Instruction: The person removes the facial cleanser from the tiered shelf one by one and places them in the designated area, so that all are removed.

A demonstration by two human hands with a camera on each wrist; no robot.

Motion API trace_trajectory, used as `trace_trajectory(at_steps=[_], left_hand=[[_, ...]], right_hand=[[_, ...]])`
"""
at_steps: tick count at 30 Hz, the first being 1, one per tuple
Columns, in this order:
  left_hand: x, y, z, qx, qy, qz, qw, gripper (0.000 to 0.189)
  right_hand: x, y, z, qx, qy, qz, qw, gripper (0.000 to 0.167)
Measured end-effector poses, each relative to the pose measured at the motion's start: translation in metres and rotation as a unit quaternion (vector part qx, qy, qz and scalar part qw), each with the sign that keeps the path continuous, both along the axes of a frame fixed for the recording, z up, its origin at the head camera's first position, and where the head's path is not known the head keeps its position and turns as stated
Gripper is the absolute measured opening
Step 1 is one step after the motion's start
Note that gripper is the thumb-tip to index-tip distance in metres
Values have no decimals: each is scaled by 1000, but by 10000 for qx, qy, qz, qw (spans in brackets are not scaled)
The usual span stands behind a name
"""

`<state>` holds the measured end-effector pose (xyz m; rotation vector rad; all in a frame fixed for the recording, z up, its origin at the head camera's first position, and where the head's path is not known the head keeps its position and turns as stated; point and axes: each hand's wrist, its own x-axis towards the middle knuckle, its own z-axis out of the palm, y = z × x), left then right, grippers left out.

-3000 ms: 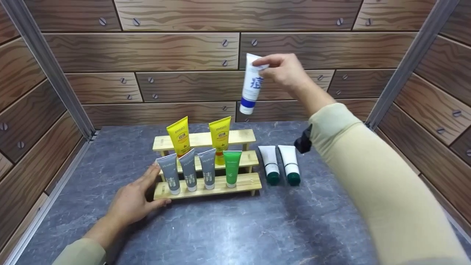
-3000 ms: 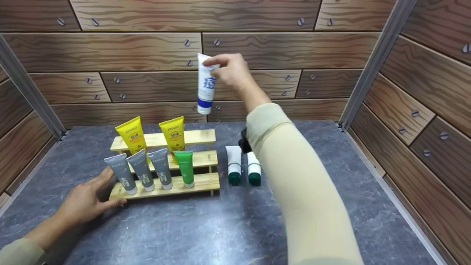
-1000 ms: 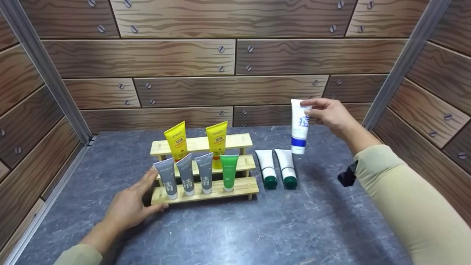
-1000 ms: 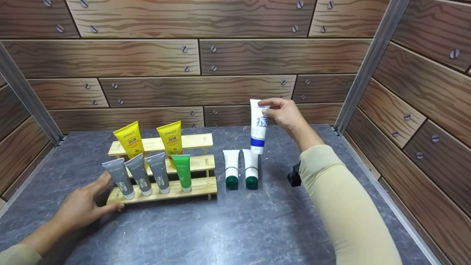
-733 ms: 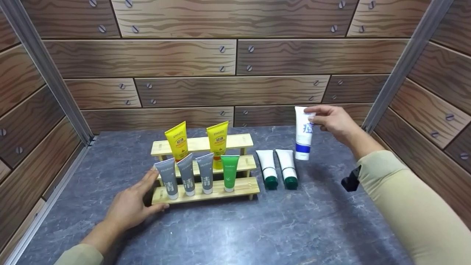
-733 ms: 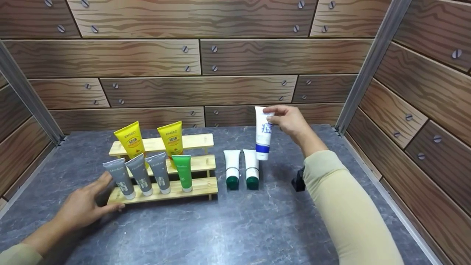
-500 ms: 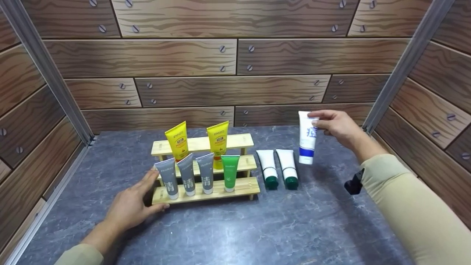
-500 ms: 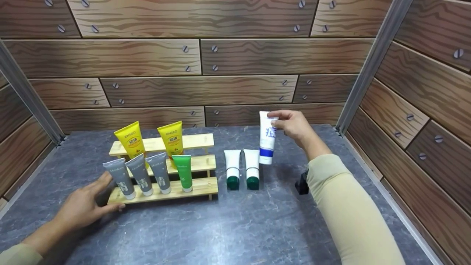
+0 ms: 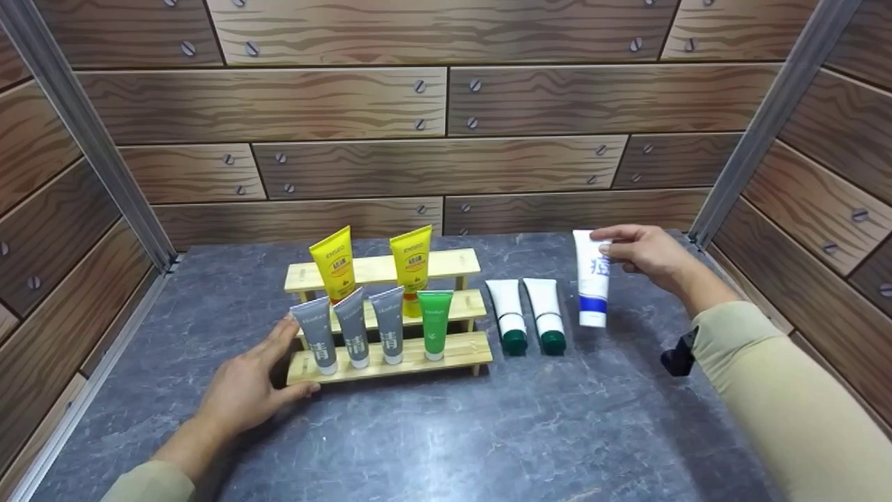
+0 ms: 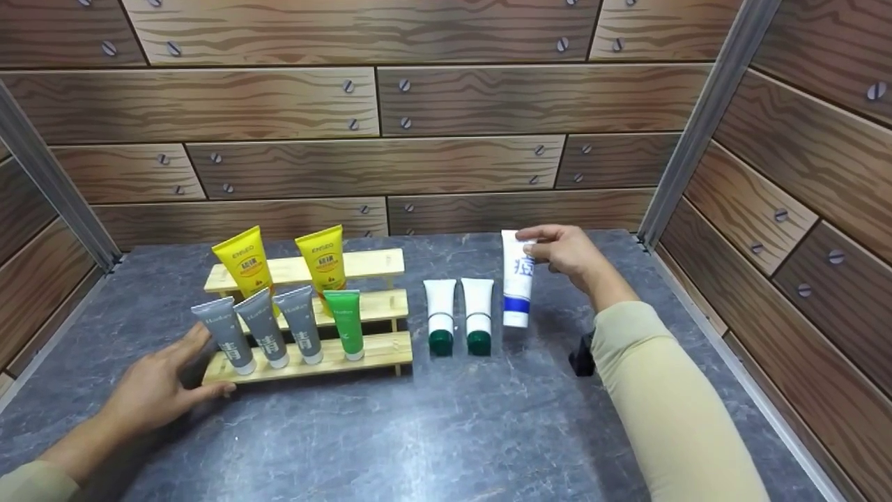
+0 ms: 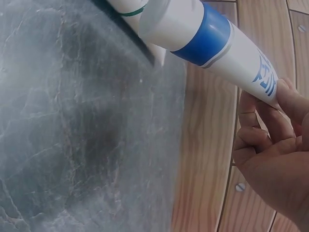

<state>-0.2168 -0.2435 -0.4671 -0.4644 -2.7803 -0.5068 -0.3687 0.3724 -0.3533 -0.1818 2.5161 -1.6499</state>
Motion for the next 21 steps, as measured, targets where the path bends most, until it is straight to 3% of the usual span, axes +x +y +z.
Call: trace_trajectory(at_steps=[21], left_hand=[[0, 0, -1, -77, -102, 75, 9999, 105]], right_hand=[[-1, 13, -26, 295, -797, 253, 9961, 51]])
